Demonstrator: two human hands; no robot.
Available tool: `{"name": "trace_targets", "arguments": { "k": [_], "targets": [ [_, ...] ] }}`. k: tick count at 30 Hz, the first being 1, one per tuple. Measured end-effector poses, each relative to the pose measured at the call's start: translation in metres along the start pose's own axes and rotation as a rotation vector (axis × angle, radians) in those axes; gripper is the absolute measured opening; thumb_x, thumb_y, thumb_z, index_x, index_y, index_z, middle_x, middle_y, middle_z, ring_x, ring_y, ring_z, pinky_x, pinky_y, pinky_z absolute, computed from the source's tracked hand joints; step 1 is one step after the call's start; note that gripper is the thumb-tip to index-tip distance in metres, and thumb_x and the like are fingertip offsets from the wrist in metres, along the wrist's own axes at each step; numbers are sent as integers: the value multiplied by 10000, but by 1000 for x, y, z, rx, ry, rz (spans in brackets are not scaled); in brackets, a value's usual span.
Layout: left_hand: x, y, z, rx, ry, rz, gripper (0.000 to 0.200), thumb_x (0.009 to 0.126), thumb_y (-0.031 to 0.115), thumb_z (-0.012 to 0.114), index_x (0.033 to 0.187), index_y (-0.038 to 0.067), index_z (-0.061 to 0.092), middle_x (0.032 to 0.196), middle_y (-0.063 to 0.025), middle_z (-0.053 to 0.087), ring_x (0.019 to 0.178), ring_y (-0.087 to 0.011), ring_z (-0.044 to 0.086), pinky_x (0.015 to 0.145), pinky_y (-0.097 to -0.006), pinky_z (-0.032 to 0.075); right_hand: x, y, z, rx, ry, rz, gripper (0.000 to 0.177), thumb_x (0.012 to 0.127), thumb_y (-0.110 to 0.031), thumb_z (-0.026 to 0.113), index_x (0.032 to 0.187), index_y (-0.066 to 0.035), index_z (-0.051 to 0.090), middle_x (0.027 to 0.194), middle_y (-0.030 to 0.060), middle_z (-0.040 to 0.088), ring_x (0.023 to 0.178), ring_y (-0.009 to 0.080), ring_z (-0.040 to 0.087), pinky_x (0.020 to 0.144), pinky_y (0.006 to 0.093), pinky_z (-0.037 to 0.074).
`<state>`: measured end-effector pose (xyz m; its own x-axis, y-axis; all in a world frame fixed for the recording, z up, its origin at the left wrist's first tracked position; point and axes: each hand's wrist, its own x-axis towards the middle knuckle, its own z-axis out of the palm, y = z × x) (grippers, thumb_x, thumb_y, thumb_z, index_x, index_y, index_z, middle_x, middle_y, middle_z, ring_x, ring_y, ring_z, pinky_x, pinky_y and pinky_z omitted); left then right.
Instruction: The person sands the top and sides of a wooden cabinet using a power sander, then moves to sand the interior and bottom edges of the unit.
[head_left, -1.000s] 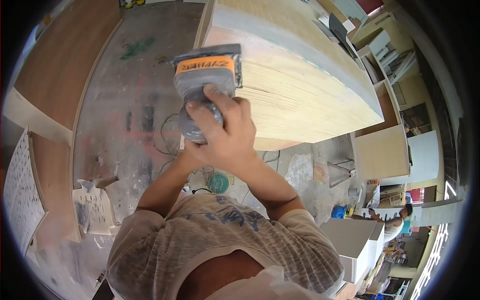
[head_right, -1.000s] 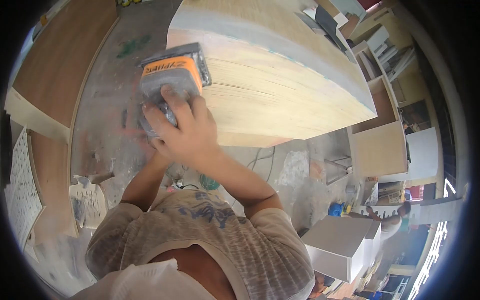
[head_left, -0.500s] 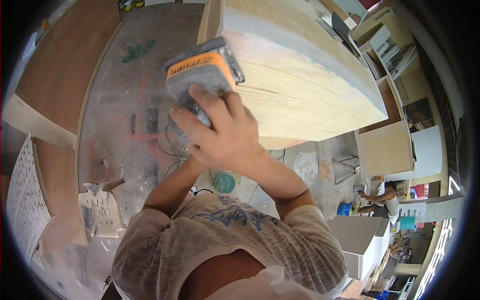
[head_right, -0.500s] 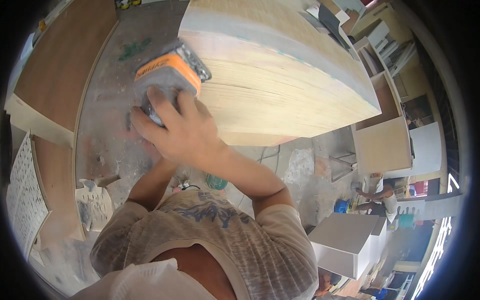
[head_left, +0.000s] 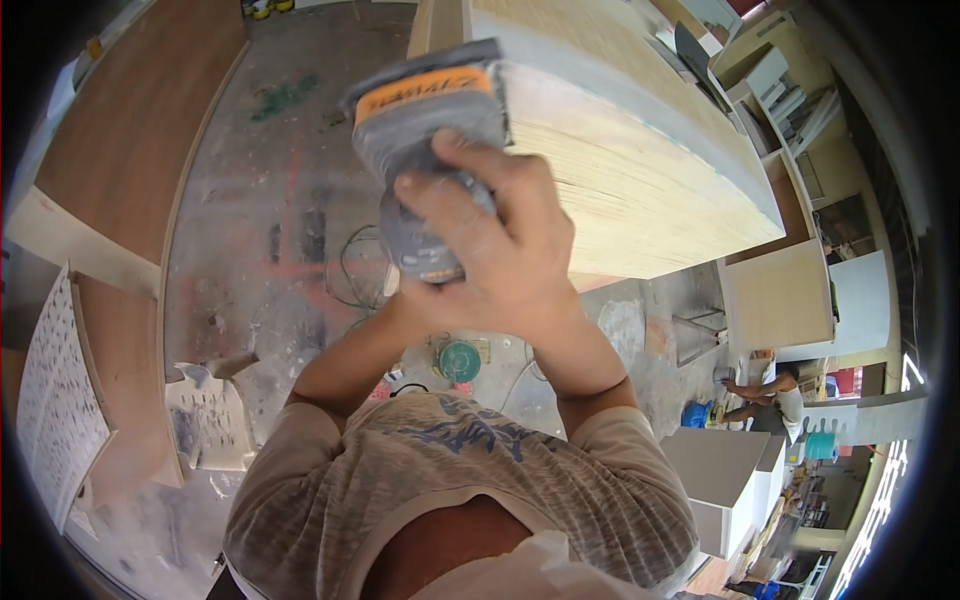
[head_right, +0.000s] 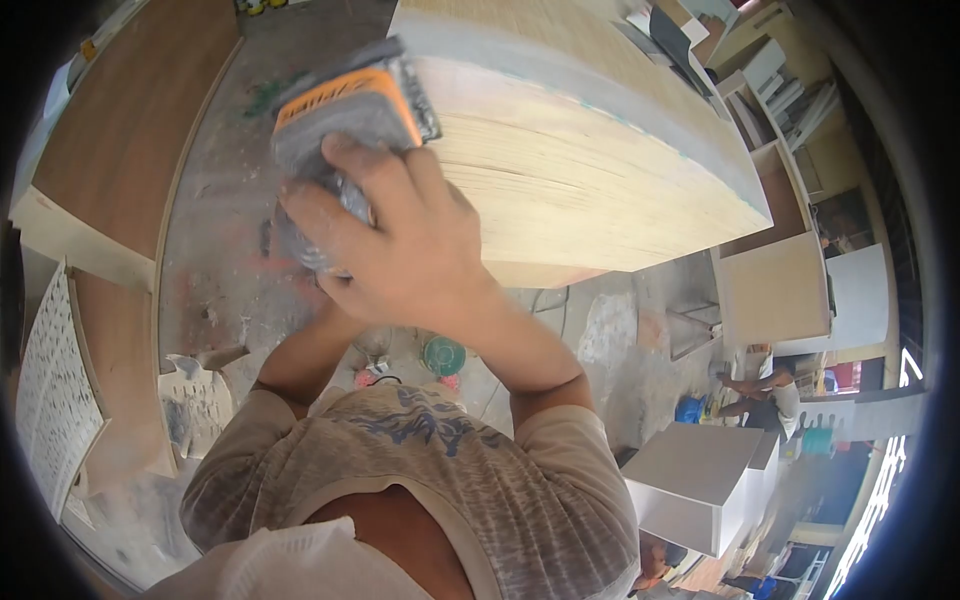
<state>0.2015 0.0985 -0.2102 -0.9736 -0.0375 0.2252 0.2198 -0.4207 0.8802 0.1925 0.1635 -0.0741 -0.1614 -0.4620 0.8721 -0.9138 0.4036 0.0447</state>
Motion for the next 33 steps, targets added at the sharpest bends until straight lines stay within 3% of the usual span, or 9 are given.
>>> {"name": "trace_targets", "arguments": {
  "k": [5,10,12,15,19,24,27,29,33],
  "targets": [
    [5,4,-13,-83,25,-68,325,681,93,723,978,-5,634,897,-175,680,815,-295,681,696,-358,528,-1,-7,0,-91,92,88,592,420,-174,732,1005,-243,684,1145,44,561,745,241,525,499,276,458],
    [2,28,-4,-223,54,-196,325,680,94,722,977,-6,634,894,-176,680,811,-299,680,694,-360,528,-50,6,-8,-105,160,205,785,583,-255,866,1220,-26,469,1183,189,490,1041,269,527,856,350,468],
    [15,69,8,762,-361,452,324,654,93,710,950,-16,636,830,-174,669,737,-357,652,661,-401,526,-63,14,-25,-94,169,328,846,596,-281,872,1249,-14,405,1189,185,464,1080,266,498,897,352,444],
    [32,74,26,959,-534,416,296,670,131,717,917,-23,665,851,-201,657,804,-339,663,669,-374,521,-59,30,-42,-33,274,454,916,605,-306,881,1280,-2,342,1197,175,433,1114,260,471,935,351,416],
    [34,83,43,891,-450,518,272,635,105,707,878,-6,655,742,-173,651,687,-374,632,634,-419,516,-33,34,-55,-22,319,398,852,589,-309,887,1240,-21,419,1149,138,482,1092,249,490,921,359,429],
    [31,-18,20,803,-135,512,470,817,143,677,1247,56,508,1196,-96,594,999,-215,623,773,-342,517,-15,25,-64,-66,-96,189,678,512,-202,824,1155,-146,615,1173,231,484,1020,365,549,762,418,520],
    [34,-37,12,589,-124,390,533,822,181,678,1291,58,458,1240,-88,559,1057,-215,589,825,-348,494,-51,8,-41,17,212,375,709,542,-145,802,1213,-125,576,1192,243,459,999,376,570,775,429,525],
    [34,-40,15,483,-148,344,576,825,207,679,1321,59,424,1269,-83,537,1095,-214,567,859,-352,478,-66,0,-33,82,168,703,756,563,-181,831,1253,-90,536,1215,241,442,1038,372,555,727,420,525],
    [13,-39,19,228,-374,184,666,832,258,680,1380,61,358,1327,-72,491,1171,-214,522,928,-361,448,-62,0,-40,41,96,771,789,536,-174,835,1262,-108,535,1181,229,456,1011,384,576,737,401,544]
  ]
}}
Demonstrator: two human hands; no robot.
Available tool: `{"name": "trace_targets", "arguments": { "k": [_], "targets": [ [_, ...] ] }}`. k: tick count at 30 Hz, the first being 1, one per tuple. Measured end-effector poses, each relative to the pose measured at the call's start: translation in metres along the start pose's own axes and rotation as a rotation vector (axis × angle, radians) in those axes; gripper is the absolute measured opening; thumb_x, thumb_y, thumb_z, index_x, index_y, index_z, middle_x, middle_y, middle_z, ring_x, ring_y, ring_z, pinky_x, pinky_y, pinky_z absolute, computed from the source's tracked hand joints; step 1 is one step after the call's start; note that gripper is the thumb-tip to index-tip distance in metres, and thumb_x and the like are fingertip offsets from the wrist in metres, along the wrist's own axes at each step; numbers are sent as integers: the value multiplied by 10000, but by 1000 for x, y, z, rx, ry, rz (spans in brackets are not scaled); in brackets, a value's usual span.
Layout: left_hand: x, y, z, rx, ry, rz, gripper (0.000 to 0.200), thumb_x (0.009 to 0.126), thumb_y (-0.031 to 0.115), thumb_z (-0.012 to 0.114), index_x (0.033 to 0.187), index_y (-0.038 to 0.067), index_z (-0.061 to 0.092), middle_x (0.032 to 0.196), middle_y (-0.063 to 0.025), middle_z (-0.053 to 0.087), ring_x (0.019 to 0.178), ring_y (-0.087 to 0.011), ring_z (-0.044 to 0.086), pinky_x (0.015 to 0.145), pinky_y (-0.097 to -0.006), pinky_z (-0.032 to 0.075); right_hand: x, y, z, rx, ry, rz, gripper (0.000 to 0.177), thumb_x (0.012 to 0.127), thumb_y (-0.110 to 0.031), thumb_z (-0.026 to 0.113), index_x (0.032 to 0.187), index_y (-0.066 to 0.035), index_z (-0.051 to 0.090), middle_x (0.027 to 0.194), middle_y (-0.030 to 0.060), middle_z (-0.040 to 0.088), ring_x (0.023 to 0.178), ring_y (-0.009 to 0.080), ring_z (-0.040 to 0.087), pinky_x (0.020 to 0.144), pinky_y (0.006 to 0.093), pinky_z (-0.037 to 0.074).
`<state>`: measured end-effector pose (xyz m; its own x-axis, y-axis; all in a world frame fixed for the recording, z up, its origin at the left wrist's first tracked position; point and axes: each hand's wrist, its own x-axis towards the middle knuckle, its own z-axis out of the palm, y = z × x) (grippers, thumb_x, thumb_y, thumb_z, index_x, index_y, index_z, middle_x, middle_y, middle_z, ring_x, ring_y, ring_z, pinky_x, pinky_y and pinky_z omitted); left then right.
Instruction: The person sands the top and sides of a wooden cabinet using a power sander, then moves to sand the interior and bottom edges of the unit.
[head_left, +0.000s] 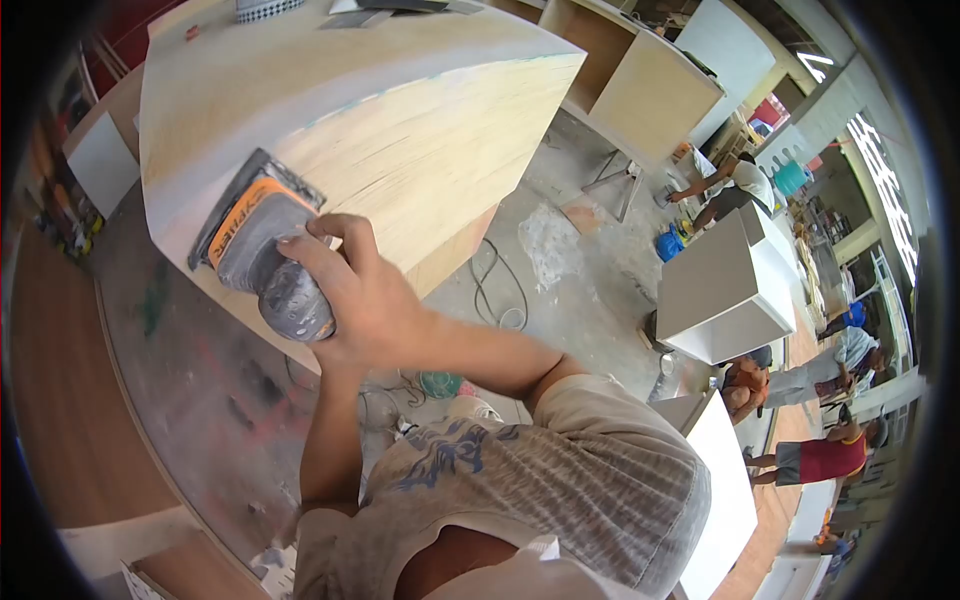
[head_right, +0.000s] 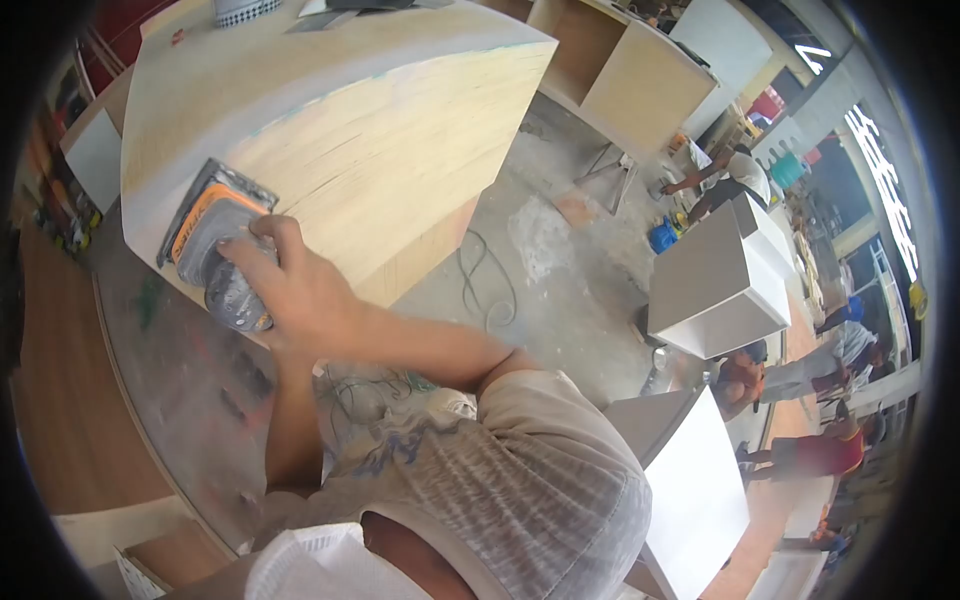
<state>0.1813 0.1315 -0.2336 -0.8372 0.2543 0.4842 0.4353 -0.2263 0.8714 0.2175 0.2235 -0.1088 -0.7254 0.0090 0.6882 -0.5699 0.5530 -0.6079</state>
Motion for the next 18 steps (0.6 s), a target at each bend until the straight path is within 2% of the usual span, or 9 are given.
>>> {"name": "trace_targets", "arguments": {
  "k": [2,4,5,7,8,10,13,15,18],
  "targets": [
    [-11,15,-4,-194,-246,-33,712,835,283,681,1410,62,324,1357,-67,468,1209,-213,499,963,-365,433,9,-5,-23,-178,-226,-171,716,593,-143,773,1267,-147,530,1199,230,476,940,384,607,736,401,547],
    [-18,39,-11,-402,-425,-36,758,838,309,681,1440,63,291,1386,-62,445,1247,-213,477,997,-369,418,11,7,-21,-209,-94,-407,585,650,-163,728,1214,-154,576,1172,183,532,948,354,613,744,395,548],
    [-21,47,-13,-380,-361,-41,758,838,309,681,1440,63,291,1386,-62,445,1247,-213,477,997,-369,418,12,10,-22,-195,-85,-423,545,663,-172,714,1193,-155,592,1161,160,553,940,326,616,723,383,545],
    [-9,76,4,-1032,-292,-33,837,831,517,638,1454,87,280,1425,-34,411,1300,-216,421,1054,-393,358,14,6,-25,-140,-112,-444,505,676,-180,700,1173,-157,608,1150,137,573,931,299,618,702,371,542],
    [-12,74,8,-1022,-247,-18,837,831,517,638,1454,87,280,1425,-34,411,1300,-216,421,1054,-393,358,10,7,-25,-233,-159,-463,500,677,-174,698,1169,-164,611,1159,122,578,908,275,618,681,359,524],
    [-14,62,12,-1345,-120,-169,825,854,615,556,1453,112,290,1431,-32,408,1318,-208,402,1065,-406,346,5,10,-22,-313,-213,-503,495,677,-168,697,1165,-170,615,1167,106,583,885,250,618,659,347,506],
    [-3,75,8,-1086,-20,-213,815,831,711,481,1455,213,315,1457,-38,371,1337,-234,370,1060,-459,342,8,15,-13,-429,-220,-534,462,679,-173,701,1135,-195,630,1175,97,590,845,213,613,642,321,455],
    [14,78,-1,-1284,13,-236,718,869,642,484,1409,179,386,1379,-57,460,1270,-229,451,1018,-455,395,13,18,-6,-521,35,-702,438,676,-153,701,1105,-219,645,1163,101,603,805,204,599,659,316,434],
    [34,99,-10,-1215,60,-383,563,875,489,532,1286,105,496,1158,-73,597,1080,-229,588,917,-402,479,19,11,-5,-490,30,-662,428,671,-120,699,1082,-230,653,1159,127,613,790,209,589,643,320,448]
  ]
}}
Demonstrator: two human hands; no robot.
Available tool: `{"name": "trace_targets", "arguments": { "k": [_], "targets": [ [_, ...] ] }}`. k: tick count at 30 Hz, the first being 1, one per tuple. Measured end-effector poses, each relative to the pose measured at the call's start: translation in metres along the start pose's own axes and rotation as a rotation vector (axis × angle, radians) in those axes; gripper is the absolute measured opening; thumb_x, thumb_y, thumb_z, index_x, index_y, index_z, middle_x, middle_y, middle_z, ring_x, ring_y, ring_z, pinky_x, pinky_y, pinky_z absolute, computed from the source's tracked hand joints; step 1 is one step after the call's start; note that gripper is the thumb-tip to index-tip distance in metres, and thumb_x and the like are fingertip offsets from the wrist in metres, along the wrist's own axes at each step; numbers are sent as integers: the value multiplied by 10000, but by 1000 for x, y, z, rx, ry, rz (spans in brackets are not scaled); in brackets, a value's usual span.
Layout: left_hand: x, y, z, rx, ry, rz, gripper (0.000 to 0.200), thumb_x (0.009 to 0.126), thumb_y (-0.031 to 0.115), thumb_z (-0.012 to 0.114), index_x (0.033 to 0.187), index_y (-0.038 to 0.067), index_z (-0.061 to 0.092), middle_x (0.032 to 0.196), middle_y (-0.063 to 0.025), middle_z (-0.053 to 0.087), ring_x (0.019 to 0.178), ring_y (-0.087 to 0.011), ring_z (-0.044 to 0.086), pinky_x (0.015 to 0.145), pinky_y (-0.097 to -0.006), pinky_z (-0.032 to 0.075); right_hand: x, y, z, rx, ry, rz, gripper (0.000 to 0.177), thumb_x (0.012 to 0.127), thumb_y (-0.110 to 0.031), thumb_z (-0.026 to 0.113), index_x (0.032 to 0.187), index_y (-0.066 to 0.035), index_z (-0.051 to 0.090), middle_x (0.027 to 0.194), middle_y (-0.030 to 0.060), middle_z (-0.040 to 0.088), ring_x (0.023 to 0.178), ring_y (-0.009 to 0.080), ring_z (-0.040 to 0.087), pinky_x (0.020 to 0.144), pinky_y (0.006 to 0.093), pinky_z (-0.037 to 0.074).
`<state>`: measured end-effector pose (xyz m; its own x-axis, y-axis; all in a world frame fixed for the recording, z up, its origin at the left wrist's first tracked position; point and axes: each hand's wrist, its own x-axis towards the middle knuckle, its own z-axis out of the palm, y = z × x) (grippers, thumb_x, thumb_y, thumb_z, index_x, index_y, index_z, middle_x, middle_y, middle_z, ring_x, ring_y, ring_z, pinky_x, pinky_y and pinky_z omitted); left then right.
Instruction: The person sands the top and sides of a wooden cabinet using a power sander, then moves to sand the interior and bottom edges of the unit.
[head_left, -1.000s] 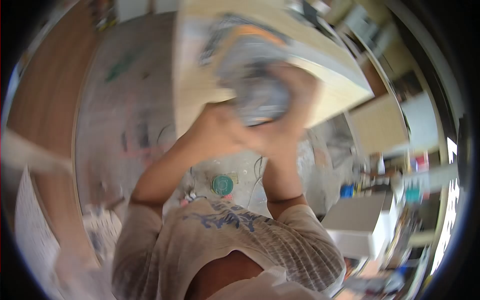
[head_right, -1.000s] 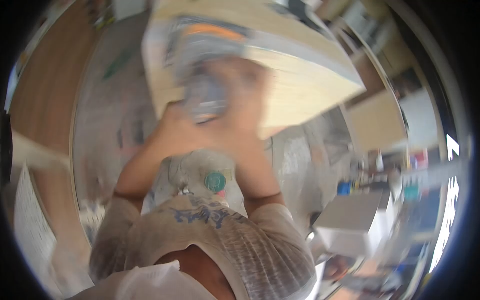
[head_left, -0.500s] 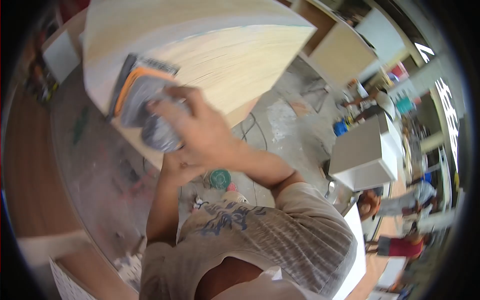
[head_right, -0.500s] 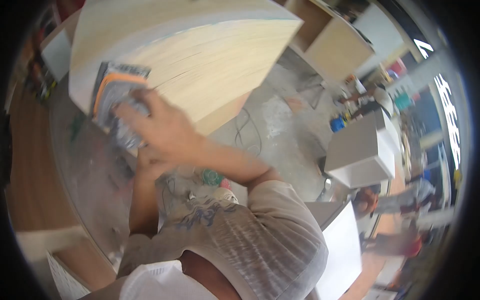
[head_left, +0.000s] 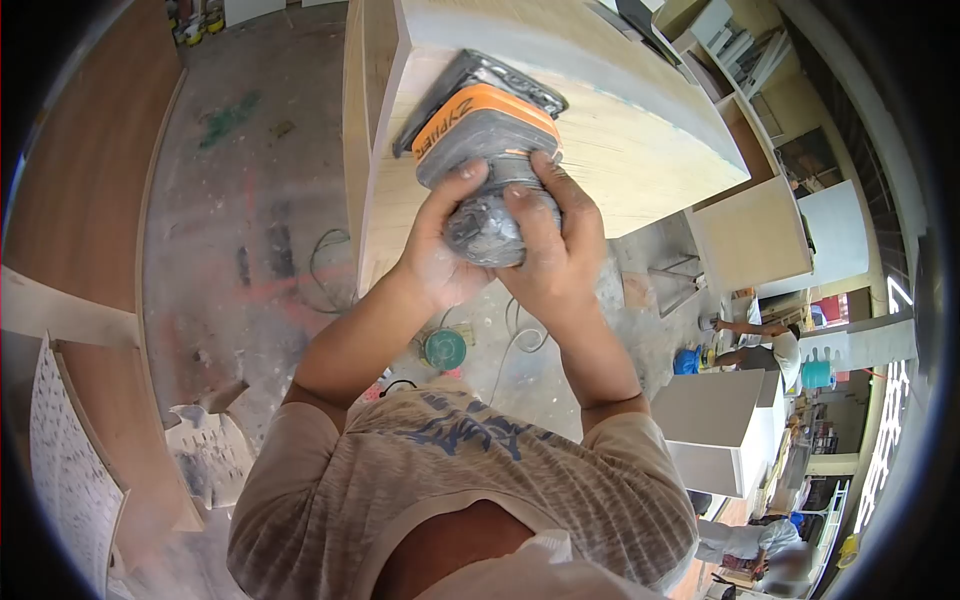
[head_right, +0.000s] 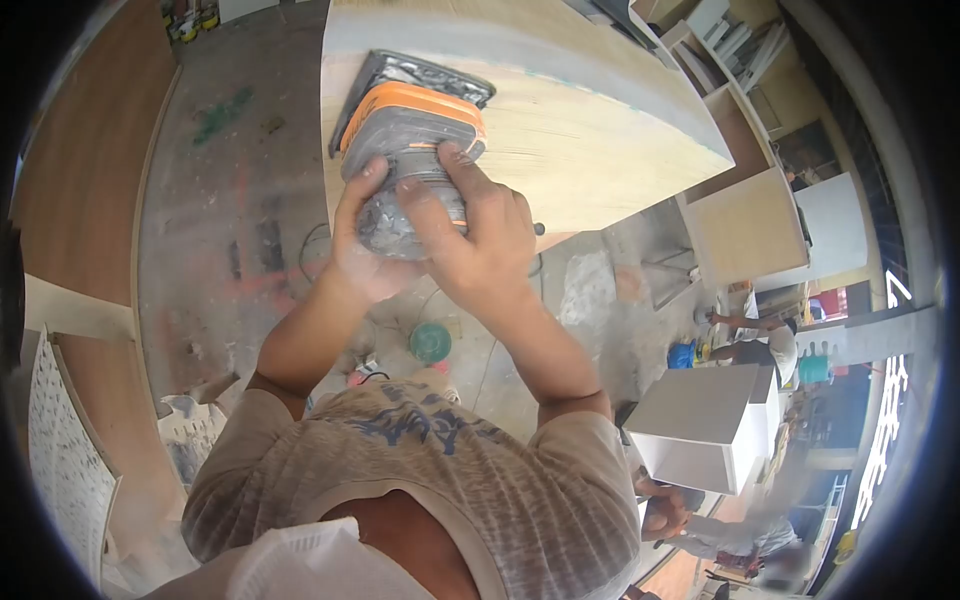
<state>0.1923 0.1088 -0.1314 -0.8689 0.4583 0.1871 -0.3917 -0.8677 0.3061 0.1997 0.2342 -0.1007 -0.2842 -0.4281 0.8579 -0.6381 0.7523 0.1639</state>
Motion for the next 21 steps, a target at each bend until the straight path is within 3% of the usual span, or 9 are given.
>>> {"name": "trace_targets", "arguments": {
  "k": [6,10,13,14,16,21],
  "targets": [
    [-4,-8,0,34,111,-61,564,843,440,566,1282,95,494,1163,-82,588,1081,-221,586,911,-401,484,-18,7,2,5,-44,9,417,658,-118,729,1058,-216,660,1159,140,612,799,224,605,620,326,468],
    [6,-3,8,-37,3,-51,468,871,370,588,1221,67,520,1103,-64,607,1023,-174,609,905,-341,485,-5,9,1,27,48,64,377,681,-101,723,1036,-216,664,1169,138,607,775,220,604,610,321,473],
    [-1,0,12,27,23,9,549,858,447,537,1280,97,495,1168,-78,585,1072,-212,590,912,-392,482,10,6,-5,29,29,-16,379,691,-94,701,1041,-233,660,1186,127,598,750,207,593,597,306,470],
    [-5,-1,11,29,24,-1,549,858,447,537,1280,97,495,1168,-78,585,1072,-212,590,912,-392,482,12,5,-11,-12,-64,-74,371,698,-108,686,1041,-245,659,1198,117,593,722,192,584,583,289,465],
    [-12,-1,10,-114,-31,16,546,867,451,517,1279,93,494,1170,-77,586,1060,-213,595,914,-379,480,6,5,-8,4,-63,-78,368,702,-111,677,1044,-247,659,1199,113,593,715,189,579,585,287,462],
    [-2,-14,1,0,43,64,522,881,427,506,1275,83,494,1146,-80,598,1048,-210,596,900,-373,487,-6,7,-4,11,-28,-14,367,665,-133,708,1014,-239,660,1160,105,609,729,184,585,592,295,466]
  ]
}}
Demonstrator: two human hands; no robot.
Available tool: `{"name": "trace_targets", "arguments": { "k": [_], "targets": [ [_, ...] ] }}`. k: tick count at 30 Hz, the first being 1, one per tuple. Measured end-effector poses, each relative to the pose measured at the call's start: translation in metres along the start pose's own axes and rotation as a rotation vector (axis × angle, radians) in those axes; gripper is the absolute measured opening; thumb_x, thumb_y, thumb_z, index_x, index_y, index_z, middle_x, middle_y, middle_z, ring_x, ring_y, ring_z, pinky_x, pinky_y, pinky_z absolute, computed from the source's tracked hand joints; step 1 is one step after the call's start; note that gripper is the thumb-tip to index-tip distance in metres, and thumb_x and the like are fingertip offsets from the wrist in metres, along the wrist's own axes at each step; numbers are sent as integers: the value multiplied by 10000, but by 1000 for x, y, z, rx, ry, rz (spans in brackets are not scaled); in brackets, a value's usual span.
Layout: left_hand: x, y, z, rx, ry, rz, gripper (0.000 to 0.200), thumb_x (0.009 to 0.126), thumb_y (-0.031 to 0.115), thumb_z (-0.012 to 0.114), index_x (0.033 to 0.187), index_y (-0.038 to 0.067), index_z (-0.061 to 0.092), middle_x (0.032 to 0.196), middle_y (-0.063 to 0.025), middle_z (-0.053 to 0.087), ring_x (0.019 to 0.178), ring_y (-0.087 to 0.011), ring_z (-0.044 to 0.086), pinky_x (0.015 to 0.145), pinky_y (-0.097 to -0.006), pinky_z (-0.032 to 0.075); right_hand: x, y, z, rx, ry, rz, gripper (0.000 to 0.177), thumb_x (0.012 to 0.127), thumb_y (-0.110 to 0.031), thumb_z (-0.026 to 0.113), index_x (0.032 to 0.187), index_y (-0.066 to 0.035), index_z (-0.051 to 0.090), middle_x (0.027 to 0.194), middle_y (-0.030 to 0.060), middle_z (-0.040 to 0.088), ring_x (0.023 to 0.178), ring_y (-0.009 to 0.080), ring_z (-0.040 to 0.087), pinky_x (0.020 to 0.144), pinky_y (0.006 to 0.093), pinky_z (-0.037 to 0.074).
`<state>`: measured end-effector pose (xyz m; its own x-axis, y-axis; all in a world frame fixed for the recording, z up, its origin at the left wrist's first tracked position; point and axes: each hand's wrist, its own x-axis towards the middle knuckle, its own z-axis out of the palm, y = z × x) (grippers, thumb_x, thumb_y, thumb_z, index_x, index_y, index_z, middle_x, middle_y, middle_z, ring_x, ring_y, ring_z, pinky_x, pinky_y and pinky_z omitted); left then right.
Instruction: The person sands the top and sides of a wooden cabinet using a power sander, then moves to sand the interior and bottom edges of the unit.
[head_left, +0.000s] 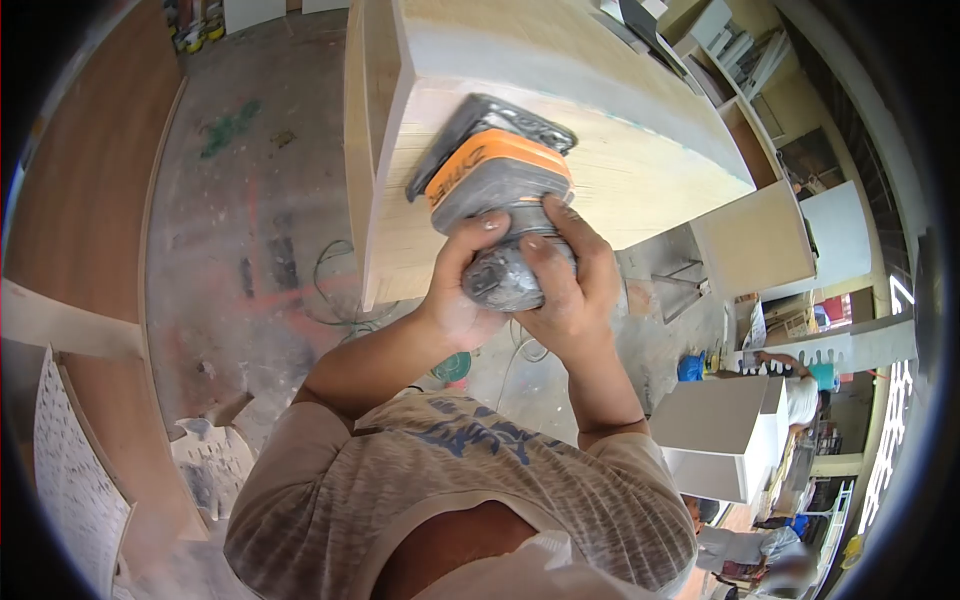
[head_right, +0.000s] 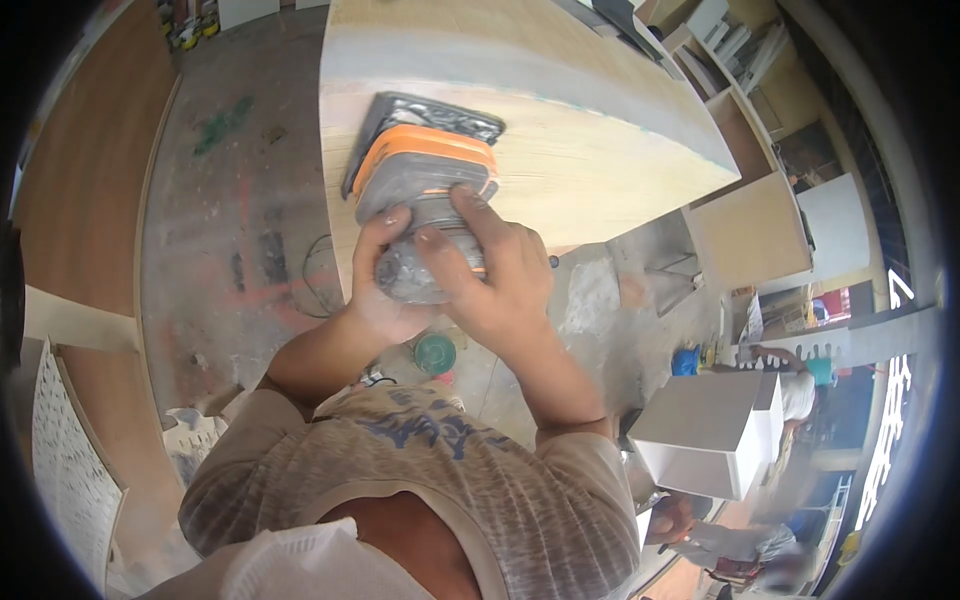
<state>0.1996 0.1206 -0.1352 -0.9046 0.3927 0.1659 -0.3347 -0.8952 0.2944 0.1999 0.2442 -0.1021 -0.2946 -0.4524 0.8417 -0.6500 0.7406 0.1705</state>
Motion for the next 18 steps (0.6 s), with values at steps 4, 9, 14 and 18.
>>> {"name": "trace_targets", "arguments": {
  "k": [4,9,14,18],
  "targets": [
    [-4,12,9,37,15,-31,533,876,441,513,1268,81,494,1149,-92,591,1049,-221,592,902,-377,485,13,-4,2,3,46,-25,375,676,-136,700,1030,-246,646,1151,110,609,697,170,580,568,277,456],
    [-23,23,0,-114,-44,45,624,848,517,506,1306,95,473,1230,-99,540,1118,-224,552,939,-402,459,22,-22,6,-1,-31,-101,374,721,-142,652,1073,-266,622,1161,113,596,672,150,559,547,247,446],
    [-15,21,3,44,69,16,556,877,450,522,1281,69,482,1181,-92,582,1061,-207,595,893,-370,491,13,-22,4,109,-64,81,387,700,-141,726,1063,-233,629,1157,174,590,818,258,640,621,277,519],
    [-11,24,16,-116,-28,-69,409,939,353,556,1205,45,514,1090,-65,609,1007,-161,616,889,-325,499,11,-20,7,65,79,95,586,569,-129,883,1019,-25,522,1136,253,558,1007,371,617,782,375,558]
  ]
}}
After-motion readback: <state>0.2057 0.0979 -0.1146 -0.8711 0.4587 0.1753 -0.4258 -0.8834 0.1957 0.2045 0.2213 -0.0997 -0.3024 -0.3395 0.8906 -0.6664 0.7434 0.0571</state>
